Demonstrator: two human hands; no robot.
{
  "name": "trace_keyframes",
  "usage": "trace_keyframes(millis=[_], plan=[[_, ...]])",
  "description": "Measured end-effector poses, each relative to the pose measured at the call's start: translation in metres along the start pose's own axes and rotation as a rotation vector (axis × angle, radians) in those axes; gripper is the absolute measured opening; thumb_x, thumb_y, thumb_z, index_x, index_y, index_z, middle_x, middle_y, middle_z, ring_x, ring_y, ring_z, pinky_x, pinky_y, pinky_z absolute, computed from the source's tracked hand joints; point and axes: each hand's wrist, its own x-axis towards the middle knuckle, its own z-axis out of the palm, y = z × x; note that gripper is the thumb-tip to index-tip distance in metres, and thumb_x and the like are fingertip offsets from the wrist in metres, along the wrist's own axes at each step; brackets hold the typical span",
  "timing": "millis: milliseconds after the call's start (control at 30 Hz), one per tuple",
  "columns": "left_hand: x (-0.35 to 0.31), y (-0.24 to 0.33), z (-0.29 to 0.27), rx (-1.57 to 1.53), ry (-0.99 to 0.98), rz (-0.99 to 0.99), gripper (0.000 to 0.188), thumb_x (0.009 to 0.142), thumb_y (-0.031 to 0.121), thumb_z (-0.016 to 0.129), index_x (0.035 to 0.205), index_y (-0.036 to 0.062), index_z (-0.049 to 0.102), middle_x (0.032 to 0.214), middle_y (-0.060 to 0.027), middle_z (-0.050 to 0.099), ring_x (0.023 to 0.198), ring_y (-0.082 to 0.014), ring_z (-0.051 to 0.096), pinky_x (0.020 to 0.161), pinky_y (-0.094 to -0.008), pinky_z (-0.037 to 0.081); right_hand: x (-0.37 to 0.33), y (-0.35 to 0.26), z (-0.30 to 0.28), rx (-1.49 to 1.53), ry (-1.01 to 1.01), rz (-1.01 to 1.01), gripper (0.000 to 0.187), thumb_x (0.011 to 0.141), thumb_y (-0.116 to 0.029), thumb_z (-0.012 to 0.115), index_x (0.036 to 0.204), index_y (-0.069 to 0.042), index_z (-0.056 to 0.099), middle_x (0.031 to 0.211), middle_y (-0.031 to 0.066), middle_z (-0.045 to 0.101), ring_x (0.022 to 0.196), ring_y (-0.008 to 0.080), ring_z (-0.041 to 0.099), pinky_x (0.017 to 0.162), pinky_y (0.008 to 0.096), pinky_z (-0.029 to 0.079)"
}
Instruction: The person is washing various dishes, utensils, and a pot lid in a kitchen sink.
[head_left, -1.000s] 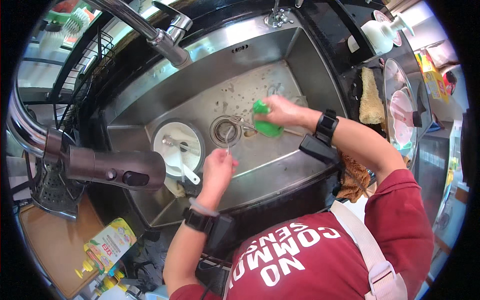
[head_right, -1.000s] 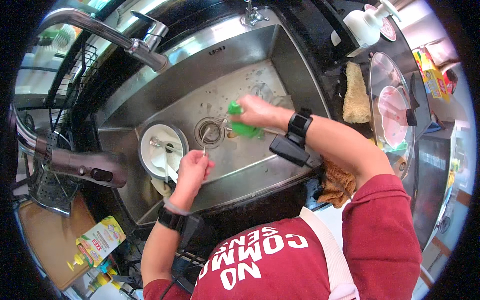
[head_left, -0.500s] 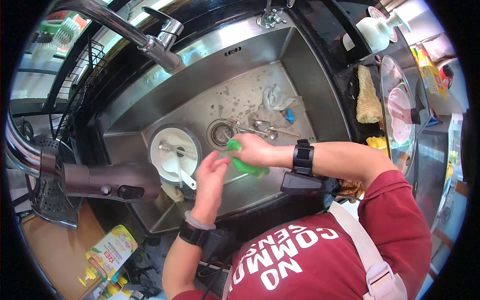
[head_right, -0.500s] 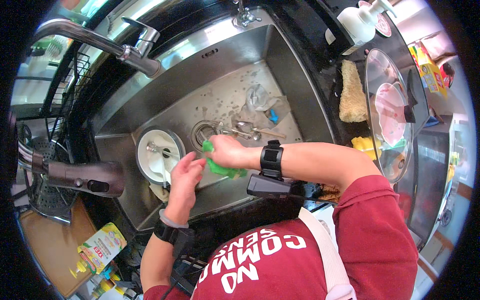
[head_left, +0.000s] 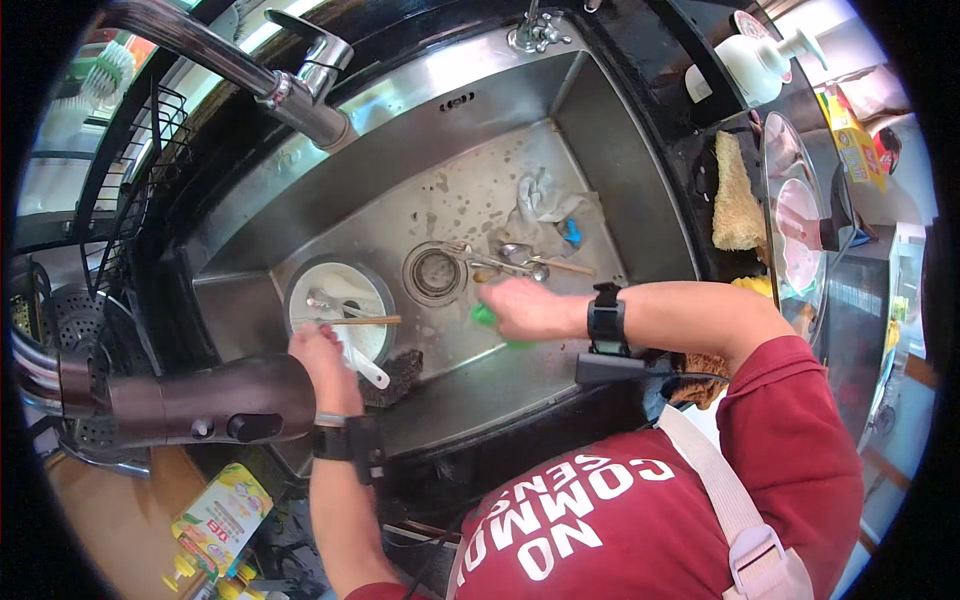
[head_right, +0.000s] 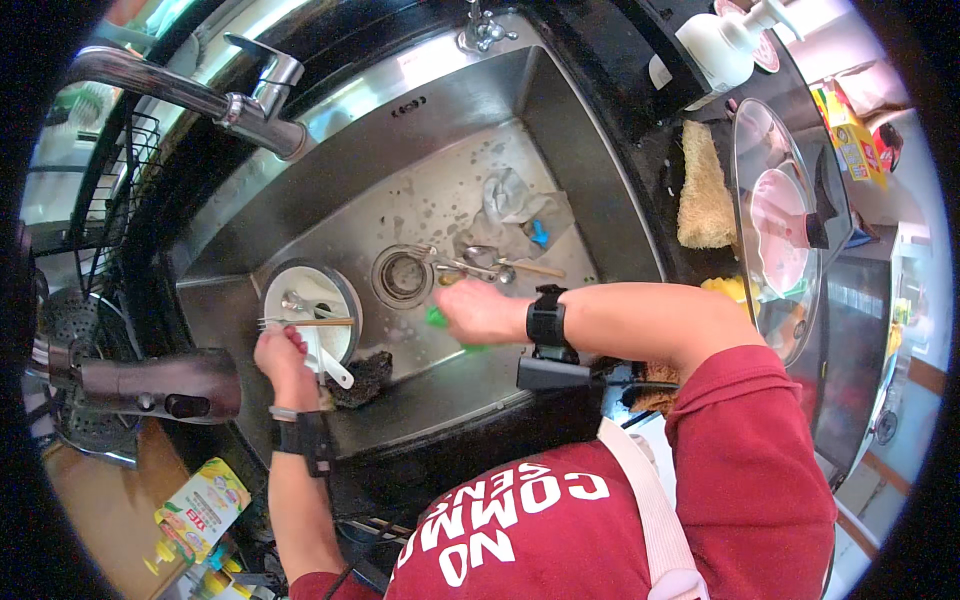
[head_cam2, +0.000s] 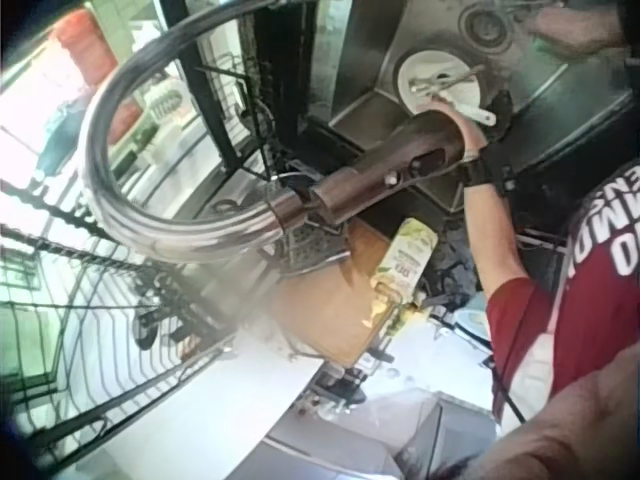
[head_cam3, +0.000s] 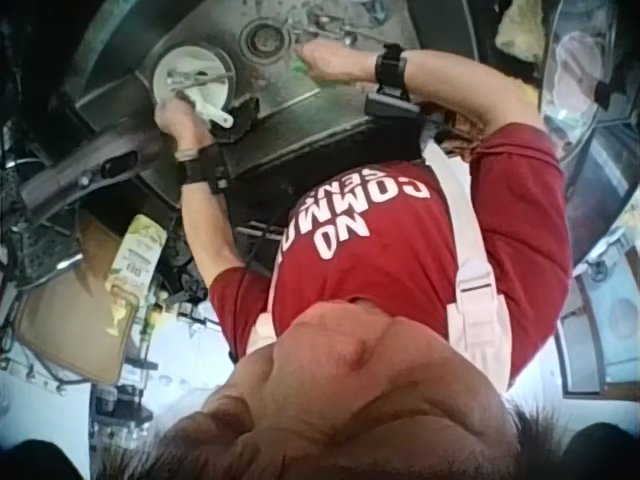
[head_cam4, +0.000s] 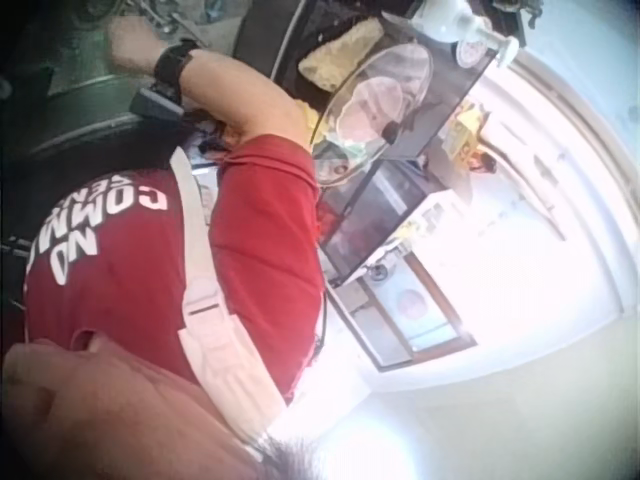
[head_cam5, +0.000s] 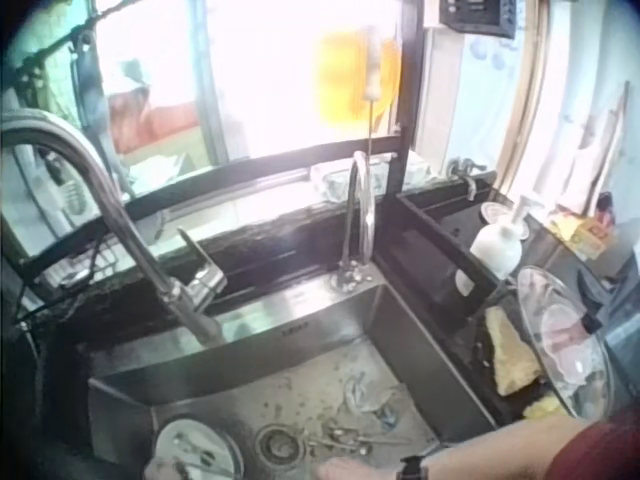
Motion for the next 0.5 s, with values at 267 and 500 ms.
trace_keyframes(millis=[267,500], plan=[[0.053,-0.013,-0.03,0.214,-0.107,-0.167,0.014,0.089,0.016,0.052,0.087,0.0024,0.052,0.071,-0.004,0.055,0.053,-0.01,0.049,0.043,-0.0226,0.039,0.063,0.059,0.034,-0.453,0.21,0.251,0.015,0.075,-0.01,0.058,0.085,-0.005,0.068,0.086,0.0135,0.066,0.082,0.0293,0.066,0.068,0.0385,0.053],[0.013,-0.009,0.002,0.436,-0.056,0.392,0.036,0.083,0.018,0.057,0.111,-0.0052,0.056,0.088,-0.0111,0.062,0.074,-0.0143,0.06,0.062,-0.029,0.047,0.06,0.055,0.034,-0.363,0.174,0.419,0.015,0.074,-0.012,0.059,0.083,-0.006,0.069,0.087,0.0136,0.068,0.083,0.026,0.067,0.068,0.0362,0.053]])
